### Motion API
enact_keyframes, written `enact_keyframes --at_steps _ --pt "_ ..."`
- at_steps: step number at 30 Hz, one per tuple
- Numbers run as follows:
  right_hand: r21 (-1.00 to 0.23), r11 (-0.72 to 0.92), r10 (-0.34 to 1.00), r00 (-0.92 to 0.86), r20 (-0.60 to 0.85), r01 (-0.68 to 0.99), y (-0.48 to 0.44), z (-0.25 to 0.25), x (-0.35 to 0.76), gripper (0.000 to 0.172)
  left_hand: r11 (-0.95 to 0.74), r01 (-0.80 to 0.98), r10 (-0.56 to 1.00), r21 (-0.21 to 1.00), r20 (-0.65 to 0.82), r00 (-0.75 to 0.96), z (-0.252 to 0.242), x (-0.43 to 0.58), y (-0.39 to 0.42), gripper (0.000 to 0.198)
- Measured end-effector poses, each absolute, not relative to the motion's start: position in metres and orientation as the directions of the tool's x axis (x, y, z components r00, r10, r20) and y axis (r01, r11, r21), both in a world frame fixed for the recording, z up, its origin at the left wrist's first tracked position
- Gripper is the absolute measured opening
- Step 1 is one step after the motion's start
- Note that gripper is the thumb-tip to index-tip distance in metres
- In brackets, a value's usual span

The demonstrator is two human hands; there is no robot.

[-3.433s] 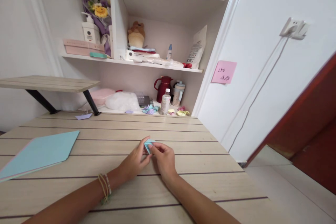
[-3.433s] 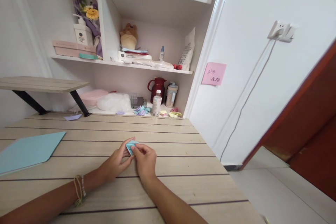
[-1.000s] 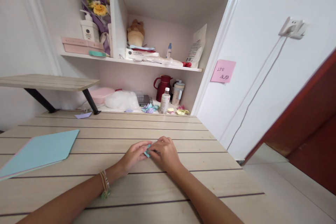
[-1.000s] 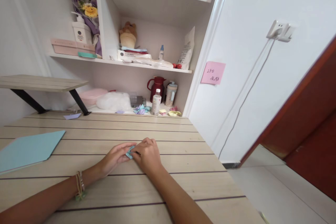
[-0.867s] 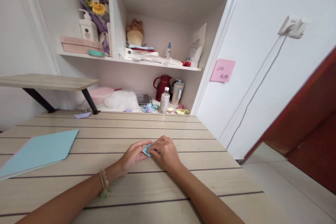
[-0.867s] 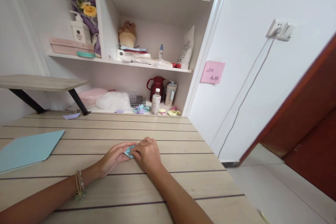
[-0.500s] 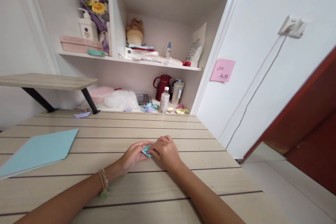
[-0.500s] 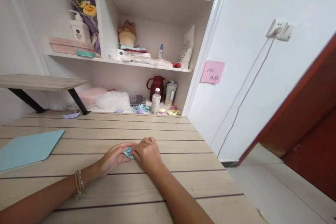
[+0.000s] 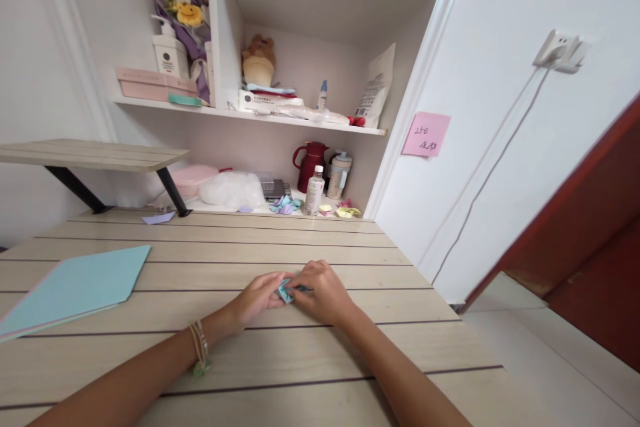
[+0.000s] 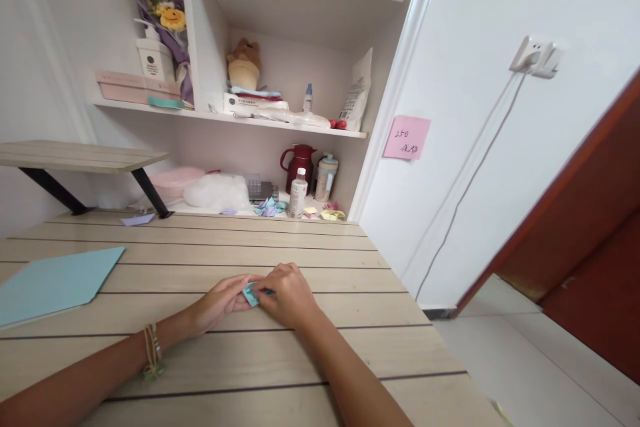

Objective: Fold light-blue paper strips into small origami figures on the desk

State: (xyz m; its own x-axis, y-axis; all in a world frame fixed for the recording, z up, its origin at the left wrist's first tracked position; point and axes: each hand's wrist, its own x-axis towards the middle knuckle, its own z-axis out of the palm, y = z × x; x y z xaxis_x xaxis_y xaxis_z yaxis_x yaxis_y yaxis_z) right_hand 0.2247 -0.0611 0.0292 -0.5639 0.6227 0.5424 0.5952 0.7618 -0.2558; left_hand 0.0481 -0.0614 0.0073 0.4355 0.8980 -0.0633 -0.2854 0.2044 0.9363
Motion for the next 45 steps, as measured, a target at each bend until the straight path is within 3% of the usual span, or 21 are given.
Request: enact_keyframes --at_steps 6,9,12,18,22,25,31,36,45 --pt "-0.075 0.777 0.551 -0.618 0.561 0.625 -0.058 0.029 0.222 0.013 0.181 -0.185 0.882 0.966 -0.077 0.464 0.002 0.048 -0.059 0.035" --pt "-0.043 0.770 0.544 -0.619 0.566 0.637 -0.057 0.027 0.220 0.014 0.130 -0.137 0.879 0.982 -0.051 0.473 -0.001 0.047 -0.058 0.032" --pt "-0.105 0.750 0.595 -0.596 0.539 0.653 -0.059 0.028 0.221 0.015 0.116 -0.111 0.888 0.987 -0.053 0.457 -0.001 0.047 -0.058 0.032" --pt "-0.388 0.755 0.653 -0.653 0.383 0.528 -0.067 0.043 0.233 0.021 0.112 -0.102 0.908 0.988 -0.060 0.414 0.003 0.049 -0.059 0.036" --pt "-0.445 0.703 0.705 -0.626 0.334 0.554 -0.069 0.046 0.235 0.027 0.084 -0.067 0.898 0.994 -0.047 0.438 0.006 0.050 -0.061 0.035" --pt "-0.398 0.689 0.724 -0.597 0.346 0.605 -0.068 0.042 0.230 0.022 0.069 -0.035 0.890 0.997 -0.046 0.454 0.008 0.051 -0.063 0.037" --pt "-0.192 0.716 0.676 -0.599 0.430 0.671 -0.064 0.037 0.222 0.007 0.056 0.004 0.875 0.998 -0.051 0.481 0.007 0.051 -0.062 0.037" --pt "-0.191 0.762 0.632 -0.648 0.425 0.618 -0.062 0.037 0.224 0.015 0.072 -0.017 0.905 0.997 -0.058 0.422 0.004 0.052 -0.061 0.043" --pt "-0.143 0.739 0.653 -0.648 0.393 0.658 -0.059 0.033 0.223 0.006 0.040 0.000 0.910 0.999 -0.036 0.412 0.002 0.052 -0.059 0.045"
